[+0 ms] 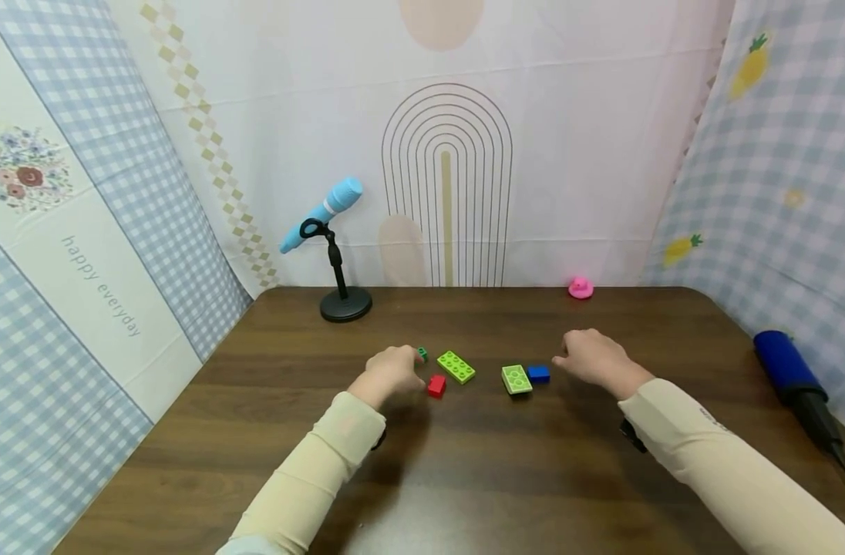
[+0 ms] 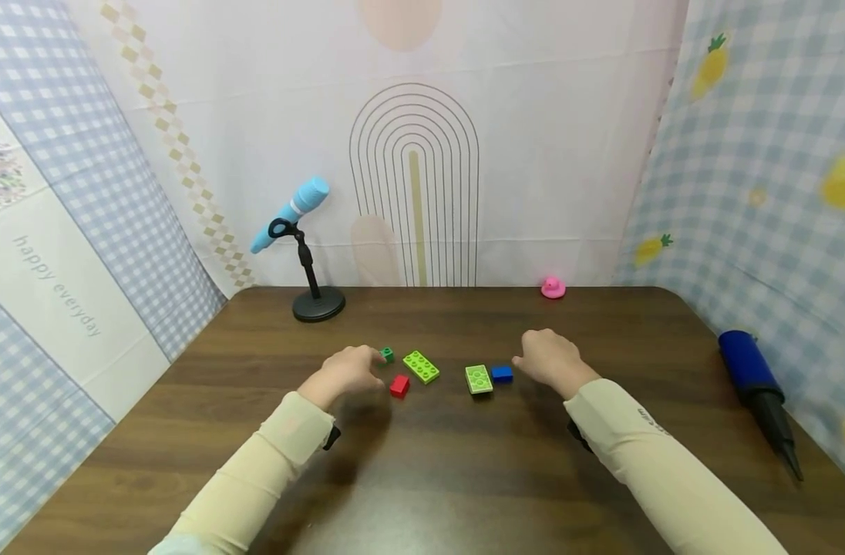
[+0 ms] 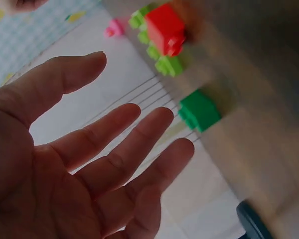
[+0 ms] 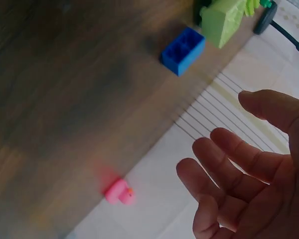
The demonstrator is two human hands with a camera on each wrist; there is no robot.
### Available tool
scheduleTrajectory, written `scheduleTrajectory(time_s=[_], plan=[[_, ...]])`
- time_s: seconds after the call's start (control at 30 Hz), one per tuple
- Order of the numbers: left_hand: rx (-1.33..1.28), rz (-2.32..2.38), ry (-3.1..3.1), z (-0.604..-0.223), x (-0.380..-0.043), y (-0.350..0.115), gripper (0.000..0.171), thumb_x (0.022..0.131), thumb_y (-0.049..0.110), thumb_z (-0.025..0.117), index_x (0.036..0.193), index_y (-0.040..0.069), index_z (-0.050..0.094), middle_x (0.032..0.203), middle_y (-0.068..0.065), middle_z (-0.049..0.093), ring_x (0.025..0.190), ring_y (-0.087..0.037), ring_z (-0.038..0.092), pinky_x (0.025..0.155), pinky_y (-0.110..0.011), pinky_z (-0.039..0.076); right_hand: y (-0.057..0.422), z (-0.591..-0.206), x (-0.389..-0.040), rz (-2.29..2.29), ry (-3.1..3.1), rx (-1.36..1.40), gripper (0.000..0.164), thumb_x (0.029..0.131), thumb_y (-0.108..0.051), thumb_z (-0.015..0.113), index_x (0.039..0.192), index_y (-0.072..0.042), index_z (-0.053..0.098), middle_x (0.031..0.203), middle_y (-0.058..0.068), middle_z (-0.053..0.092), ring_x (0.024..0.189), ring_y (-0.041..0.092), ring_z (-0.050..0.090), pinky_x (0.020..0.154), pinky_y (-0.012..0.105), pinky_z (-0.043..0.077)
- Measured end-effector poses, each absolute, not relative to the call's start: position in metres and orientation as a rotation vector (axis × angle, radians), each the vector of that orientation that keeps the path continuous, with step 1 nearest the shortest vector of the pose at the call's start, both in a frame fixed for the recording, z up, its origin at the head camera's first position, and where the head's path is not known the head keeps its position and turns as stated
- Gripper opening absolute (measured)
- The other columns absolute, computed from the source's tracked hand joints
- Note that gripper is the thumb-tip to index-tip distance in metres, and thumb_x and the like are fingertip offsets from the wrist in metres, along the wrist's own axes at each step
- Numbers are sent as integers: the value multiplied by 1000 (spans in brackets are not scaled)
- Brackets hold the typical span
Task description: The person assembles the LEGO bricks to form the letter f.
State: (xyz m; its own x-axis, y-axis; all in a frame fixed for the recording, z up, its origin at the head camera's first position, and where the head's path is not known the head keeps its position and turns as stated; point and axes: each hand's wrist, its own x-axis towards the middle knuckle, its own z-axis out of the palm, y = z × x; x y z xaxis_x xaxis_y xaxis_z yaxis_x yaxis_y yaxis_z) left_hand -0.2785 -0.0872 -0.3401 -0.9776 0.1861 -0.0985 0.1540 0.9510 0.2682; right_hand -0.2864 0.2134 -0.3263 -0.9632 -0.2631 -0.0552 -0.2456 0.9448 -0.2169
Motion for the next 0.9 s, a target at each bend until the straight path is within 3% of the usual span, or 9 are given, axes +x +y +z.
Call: scheduleTrajectory(time_s=[0.2, 0.27, 0.4, 0.53, 0.73, 0.9], plan=[[285, 425, 2964, -349, -289, -69, 36, 68, 19, 67, 103, 12, 63, 98, -3, 59, 81, -21, 51, 60, -35, 39, 198, -334, -294, -311, 2930, -284, 30, 83, -31, 57, 65, -8, 53, 61, 3, 44, 54, 17, 43, 46, 30, 34], [273, 409, 2950, -351, -291, -65, 26, 68, 20, 67, 91, 9, 65, 86, -3, 59, 71, -19, 50, 56, -33, 37, 194, -338, -297, -301, 2925, -249, 33, 83, -34, 57, 62, -9, 50, 60, 3, 42, 55, 17, 43, 46, 31, 34], [236, 363, 2919, -353, -293, -58, 20, 70, 25, 69, 74, 8, 60, 73, -3, 53, 63, -17, 46, 52, -31, 35, 187, -344, -302, -319, 2921, -196, 34, 82, -34, 58, 61, -9, 49, 61, 4, 43, 57, 19, 44, 47, 32, 34], [216, 332, 2906, -355, -293, -53, 23, 70, 28, 70, 76, 10, 57, 77, -4, 51, 69, -18, 46, 56, -33, 37, 183, -352, -305, -328, 2916, -161, 35, 82, -35, 58, 60, -9, 48, 61, 4, 43, 56, 18, 44, 46, 32, 35], [229, 324, 2888, -358, -295, -49, 18, 70, 15, 69, 63, 7, 54, 65, -5, 50, 60, -18, 44, 52, -29, 36, 180, -358, -308, -334, 2914, -136, 34, 81, -37, 59, 63, -8, 51, 64, 5, 47, 57, 19, 43, 47, 33, 35], [261, 319, 2905, -362, -300, -43, 17, 68, 9, 70, 67, 4, 54, 67, -5, 49, 62, -17, 43, 53, -25, 36, 179, -361, -310, -335, 2921, -122, 30, 80, -34, 60, 68, -7, 55, 71, 7, 51, 62, 21, 46, 50, 36, 38]])
